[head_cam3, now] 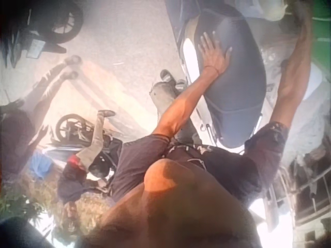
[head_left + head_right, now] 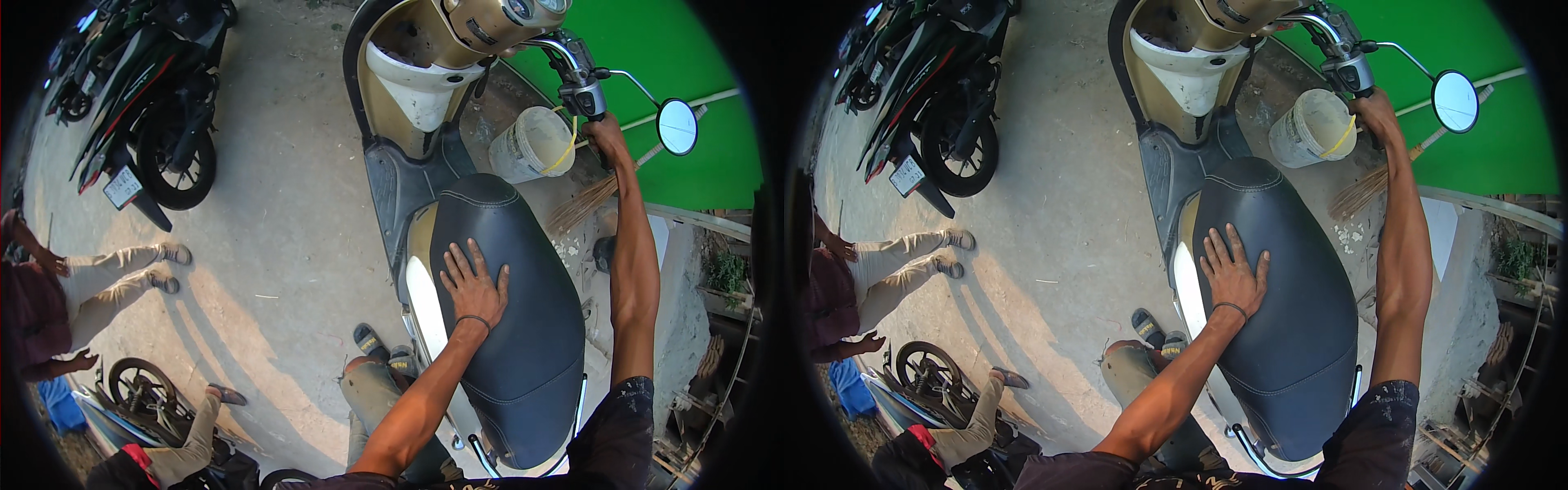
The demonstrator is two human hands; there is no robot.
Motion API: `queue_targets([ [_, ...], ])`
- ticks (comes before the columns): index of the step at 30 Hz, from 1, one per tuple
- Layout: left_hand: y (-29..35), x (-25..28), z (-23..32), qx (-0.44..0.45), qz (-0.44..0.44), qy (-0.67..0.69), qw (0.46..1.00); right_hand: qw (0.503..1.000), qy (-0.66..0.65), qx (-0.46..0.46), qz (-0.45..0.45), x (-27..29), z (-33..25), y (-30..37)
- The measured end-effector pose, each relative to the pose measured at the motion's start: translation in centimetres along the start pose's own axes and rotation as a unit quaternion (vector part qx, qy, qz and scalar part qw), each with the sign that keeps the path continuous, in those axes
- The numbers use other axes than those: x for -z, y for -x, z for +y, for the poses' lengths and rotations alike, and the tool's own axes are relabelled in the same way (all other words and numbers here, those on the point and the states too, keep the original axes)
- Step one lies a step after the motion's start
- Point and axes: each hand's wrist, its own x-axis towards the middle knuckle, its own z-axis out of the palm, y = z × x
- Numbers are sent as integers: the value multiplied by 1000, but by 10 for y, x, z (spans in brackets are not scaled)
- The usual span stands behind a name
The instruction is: The person grips the handlebars and places a hand on the seat of the scooter.
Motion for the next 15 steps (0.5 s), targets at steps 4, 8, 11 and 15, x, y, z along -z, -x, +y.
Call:
queue_targets([
  [4, -2, 0, 2, 7, -7, -10, 1000, 998, -20, -30, -57, 5, -6, 2],
  [8, -1, 2, 0, 11, -7, -3, 1000, 999, 29, -27, -5, -2, -8, 1],
  [11, 1, 2, 0, 11, -13, 3, 1000, 992, 103, 8, 77, -11, 1, 4],
  [15, 1, -1, -2, 14, -11, 5, 1000, 981, 149, 32, 122, -15, 2, 6],
])
